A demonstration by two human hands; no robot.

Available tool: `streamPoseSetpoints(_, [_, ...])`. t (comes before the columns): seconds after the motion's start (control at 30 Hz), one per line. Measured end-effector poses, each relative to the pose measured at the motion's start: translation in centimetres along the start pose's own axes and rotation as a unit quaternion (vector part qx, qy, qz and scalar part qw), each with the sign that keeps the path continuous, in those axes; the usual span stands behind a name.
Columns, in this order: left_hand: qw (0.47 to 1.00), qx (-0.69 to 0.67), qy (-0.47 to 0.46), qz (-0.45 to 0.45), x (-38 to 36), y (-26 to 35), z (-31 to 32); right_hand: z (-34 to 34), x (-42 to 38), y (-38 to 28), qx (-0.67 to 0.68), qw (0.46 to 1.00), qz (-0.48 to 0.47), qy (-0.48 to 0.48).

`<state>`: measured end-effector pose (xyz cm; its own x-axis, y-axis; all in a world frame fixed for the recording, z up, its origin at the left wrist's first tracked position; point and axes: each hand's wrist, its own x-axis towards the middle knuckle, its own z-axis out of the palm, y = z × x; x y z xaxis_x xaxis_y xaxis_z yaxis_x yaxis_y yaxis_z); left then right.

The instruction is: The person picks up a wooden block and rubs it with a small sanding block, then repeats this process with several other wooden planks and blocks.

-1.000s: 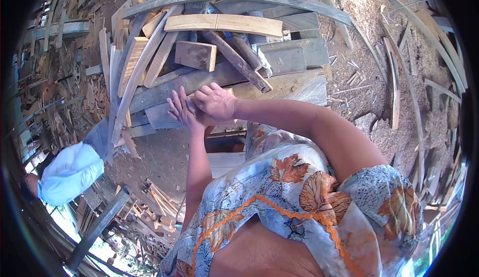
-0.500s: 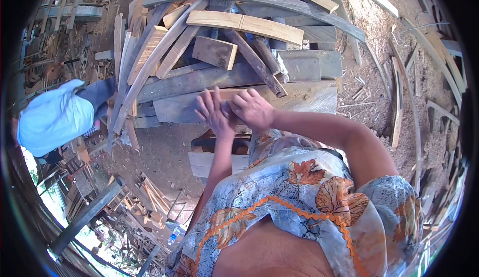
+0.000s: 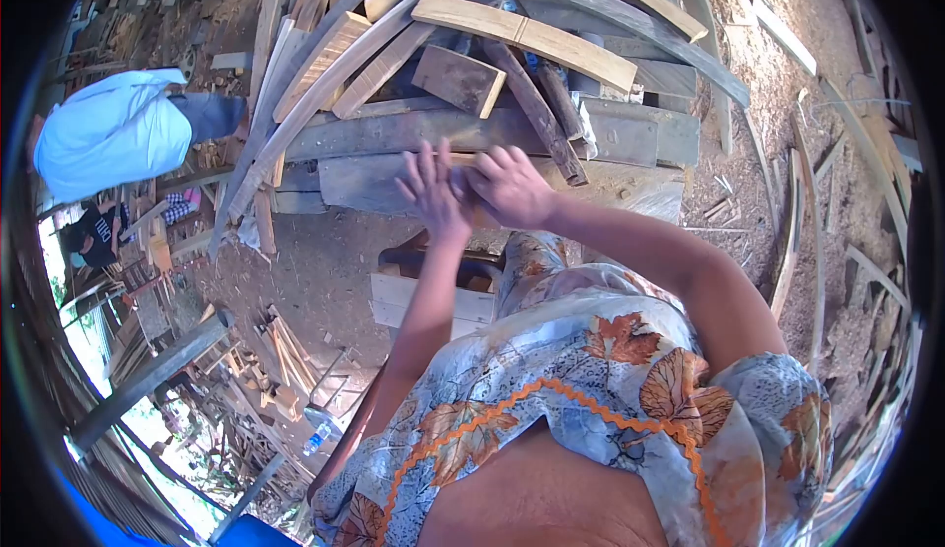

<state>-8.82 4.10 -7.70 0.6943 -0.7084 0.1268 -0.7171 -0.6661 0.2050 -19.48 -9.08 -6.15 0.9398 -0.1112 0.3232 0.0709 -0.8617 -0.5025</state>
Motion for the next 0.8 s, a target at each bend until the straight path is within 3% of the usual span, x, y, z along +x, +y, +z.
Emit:
streamPoseSetpoints(0.07, [0.999, -0.001, -0.040, -0.007, -2.3, 2.8, -0.6, -1.8, -3.1, -0.5, 0.016, 1.000, -0.008, -0.007])
streamPoseSetpoints(0.2, [0.998, -0.059, -0.031, -0.006, -4.1, 4.3, -1.0, -2.6, -4.6, -0.8, -0.008, 1.000, -0.006, -0.016])
streamPoseSetpoints(0.47, [0.997, 0.020, 0.033, -0.061, 2.4, -5.1, 0.3, 2.8, 5.4, -0.3, -0.016, 0.999, -0.034, -0.029])
streamPoseSetpoints(0.57, [0.997, -0.037, -0.004, -0.067, 3.1, -5.9, -1.3, 3.0, 6.0, -0.6, -0.031, 0.996, -0.019, -0.078])
streamPoseSetpoints(0.63, [0.973, -0.214, 0.071, -0.039, 1.9, -5.3, -2.4, 2.5, 4.5, -0.4, -0.012, 0.999, -0.029, -0.037])
streamPoseSetpoints(0.67, [0.969, -0.212, 0.100, -0.074, 0.8, -4.5, -2.8, 2.2, 3.3, -0.4, 0.008, 0.999, -0.039, 0.004])
streamPoseSetpoints(0.8, [0.923, -0.304, 0.154, -0.176, -5.1, -2.6, -2.0, -2.8, -3.5, -0.3, 0.044, 0.995, -0.027, -0.081])
